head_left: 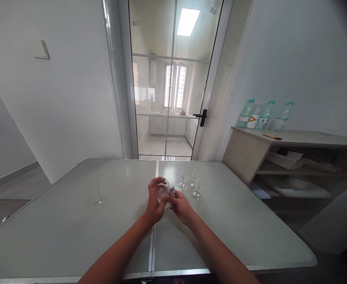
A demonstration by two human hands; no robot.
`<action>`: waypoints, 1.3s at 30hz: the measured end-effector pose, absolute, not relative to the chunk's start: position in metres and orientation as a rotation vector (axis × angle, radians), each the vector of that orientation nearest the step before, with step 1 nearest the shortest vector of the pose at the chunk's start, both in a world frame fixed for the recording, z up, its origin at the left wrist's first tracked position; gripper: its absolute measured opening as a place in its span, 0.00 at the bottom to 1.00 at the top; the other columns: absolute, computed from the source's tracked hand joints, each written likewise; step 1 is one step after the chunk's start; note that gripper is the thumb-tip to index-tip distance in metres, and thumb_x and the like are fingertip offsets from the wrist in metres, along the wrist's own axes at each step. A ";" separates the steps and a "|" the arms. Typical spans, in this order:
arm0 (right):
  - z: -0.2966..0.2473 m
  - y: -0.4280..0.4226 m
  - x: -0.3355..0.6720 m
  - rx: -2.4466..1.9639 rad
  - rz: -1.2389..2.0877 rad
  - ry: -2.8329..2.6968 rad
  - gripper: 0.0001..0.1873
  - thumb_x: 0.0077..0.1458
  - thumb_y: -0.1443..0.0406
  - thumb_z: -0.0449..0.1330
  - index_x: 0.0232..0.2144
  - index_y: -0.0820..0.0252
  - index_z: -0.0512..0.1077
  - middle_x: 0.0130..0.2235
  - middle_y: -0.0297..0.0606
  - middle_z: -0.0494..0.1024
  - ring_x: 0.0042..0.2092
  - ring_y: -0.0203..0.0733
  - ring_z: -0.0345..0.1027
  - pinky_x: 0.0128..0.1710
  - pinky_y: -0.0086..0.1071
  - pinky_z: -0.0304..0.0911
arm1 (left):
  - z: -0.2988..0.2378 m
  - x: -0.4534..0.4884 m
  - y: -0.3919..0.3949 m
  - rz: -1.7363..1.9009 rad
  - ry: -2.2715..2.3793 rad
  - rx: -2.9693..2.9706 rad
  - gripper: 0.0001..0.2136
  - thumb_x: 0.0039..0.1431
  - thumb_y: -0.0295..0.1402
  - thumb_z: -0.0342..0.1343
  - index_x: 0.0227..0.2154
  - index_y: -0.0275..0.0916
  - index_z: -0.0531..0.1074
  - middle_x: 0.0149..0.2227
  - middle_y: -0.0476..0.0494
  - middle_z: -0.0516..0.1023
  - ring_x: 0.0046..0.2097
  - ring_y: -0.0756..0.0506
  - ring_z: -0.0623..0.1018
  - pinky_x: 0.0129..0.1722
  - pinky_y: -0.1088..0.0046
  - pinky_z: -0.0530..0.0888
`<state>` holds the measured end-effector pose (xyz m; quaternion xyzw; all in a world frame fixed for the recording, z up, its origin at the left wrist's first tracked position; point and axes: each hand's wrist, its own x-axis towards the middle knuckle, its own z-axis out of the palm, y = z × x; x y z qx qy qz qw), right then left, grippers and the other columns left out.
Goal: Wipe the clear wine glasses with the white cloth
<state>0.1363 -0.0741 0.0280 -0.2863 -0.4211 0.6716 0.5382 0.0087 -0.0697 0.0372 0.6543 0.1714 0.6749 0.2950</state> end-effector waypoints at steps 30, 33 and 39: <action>0.022 -0.068 0.147 -0.860 1.026 -1.352 0.15 0.48 0.63 0.67 0.40 0.59 0.79 0.39 0.38 0.81 0.41 0.47 0.74 0.42 0.37 0.69 | 0.030 0.012 -0.068 1.714 0.503 1.823 0.27 0.64 0.38 0.58 0.63 0.44 0.56 0.57 0.34 0.65 0.56 0.38 0.71 0.56 0.55 0.68; 0.035 -0.082 0.145 -0.829 0.781 -1.682 0.20 0.55 0.64 0.62 0.50 0.57 0.76 0.55 0.43 0.76 0.54 0.51 0.71 0.55 0.41 0.65 | 0.037 0.011 -0.065 1.862 0.566 1.515 0.26 0.64 0.42 0.58 0.62 0.45 0.58 0.56 0.37 0.67 0.57 0.40 0.71 0.58 0.58 0.68; 0.034 -0.089 0.140 -0.756 0.686 -1.996 0.36 0.61 0.61 0.60 0.68 0.57 0.55 0.66 0.48 0.64 0.66 0.49 0.57 0.64 0.43 0.55 | 0.043 0.005 -0.055 1.864 0.672 1.168 0.23 0.65 0.46 0.57 0.58 0.47 0.61 0.53 0.40 0.69 0.52 0.44 0.73 0.50 0.66 0.73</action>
